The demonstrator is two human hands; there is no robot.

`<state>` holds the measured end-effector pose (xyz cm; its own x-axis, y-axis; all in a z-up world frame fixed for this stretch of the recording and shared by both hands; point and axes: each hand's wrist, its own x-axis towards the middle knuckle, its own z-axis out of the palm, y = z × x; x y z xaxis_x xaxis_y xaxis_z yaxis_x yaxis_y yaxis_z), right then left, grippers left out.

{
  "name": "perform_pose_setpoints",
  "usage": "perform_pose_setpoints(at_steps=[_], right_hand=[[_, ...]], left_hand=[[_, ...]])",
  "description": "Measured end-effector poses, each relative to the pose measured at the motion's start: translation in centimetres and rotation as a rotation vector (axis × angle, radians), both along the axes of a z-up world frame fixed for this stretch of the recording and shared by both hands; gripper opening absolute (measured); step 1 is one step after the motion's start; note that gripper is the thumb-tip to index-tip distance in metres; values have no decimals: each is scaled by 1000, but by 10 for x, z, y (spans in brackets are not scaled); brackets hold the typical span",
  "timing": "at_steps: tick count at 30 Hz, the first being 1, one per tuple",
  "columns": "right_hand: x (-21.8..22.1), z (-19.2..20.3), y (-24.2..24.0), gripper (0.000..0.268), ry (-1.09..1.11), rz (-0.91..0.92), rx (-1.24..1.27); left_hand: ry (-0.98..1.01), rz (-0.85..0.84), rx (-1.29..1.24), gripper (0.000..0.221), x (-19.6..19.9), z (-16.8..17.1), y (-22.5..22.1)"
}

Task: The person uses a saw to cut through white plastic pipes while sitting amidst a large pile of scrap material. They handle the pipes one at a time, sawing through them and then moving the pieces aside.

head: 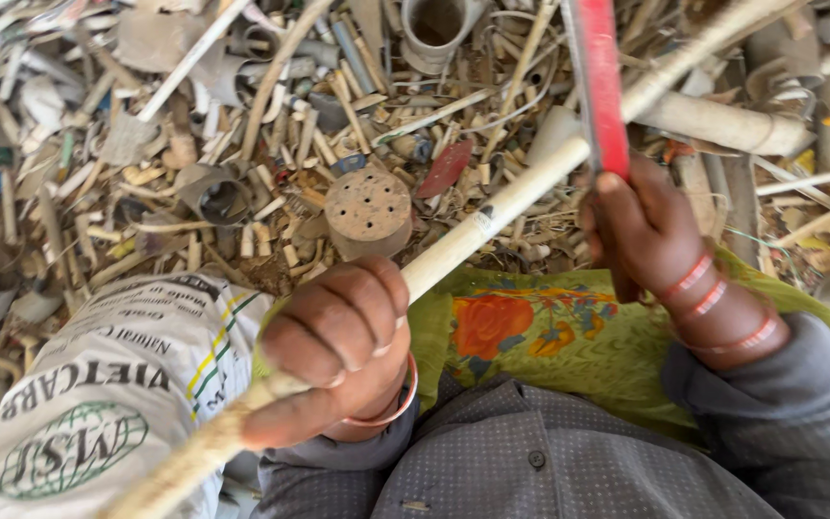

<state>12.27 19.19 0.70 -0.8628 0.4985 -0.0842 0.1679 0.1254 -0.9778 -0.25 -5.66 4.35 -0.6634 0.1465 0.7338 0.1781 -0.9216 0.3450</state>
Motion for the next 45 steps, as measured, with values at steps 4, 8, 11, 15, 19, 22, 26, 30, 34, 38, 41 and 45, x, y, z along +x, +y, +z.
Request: perform_pose_setpoints(at_steps=[4,8,11,15,19,22,26,30,34,38,41,45], right_hand=[[-14,-8,1,23,-116,-2,104],[-17,-3,4,25,-121,-11,70],[-17,-1,5,25,-89,0,66],[-14,0,1,28,-86,10,80],[-10,2,-4,27,-93,3,116],[-9,3,-3,27,-127,-19,162],[-9,2,0,27,-72,-2,90],[-4,1,-2,24,-45,-9,111],[-3,-2,6,23,-66,-36,189],[-13,-18,20,23,-114,-59,-4],[-21,-25,20,22,-150,-102,-152],[-17,-19,-5,22,-294,-94,-80]], left_hand=[[21,-8,-131,59,0,-12,28],[74,2,-131,59,-2,-25,40],[67,-27,-142,59,-4,-32,31],[89,-31,-111,60,-4,-29,16],[75,-28,-136,62,1,-16,2],[128,-47,-104,63,-3,-14,7],[88,-59,-98,64,-2,-12,14],[92,-87,-74,63,-6,-10,7],[105,-72,-49,59,-8,-22,17],[86,-83,-32,60,-11,-44,48],[84,-110,-138,59,-7,-51,58],[99,-147,-201,59,-6,-46,58]])
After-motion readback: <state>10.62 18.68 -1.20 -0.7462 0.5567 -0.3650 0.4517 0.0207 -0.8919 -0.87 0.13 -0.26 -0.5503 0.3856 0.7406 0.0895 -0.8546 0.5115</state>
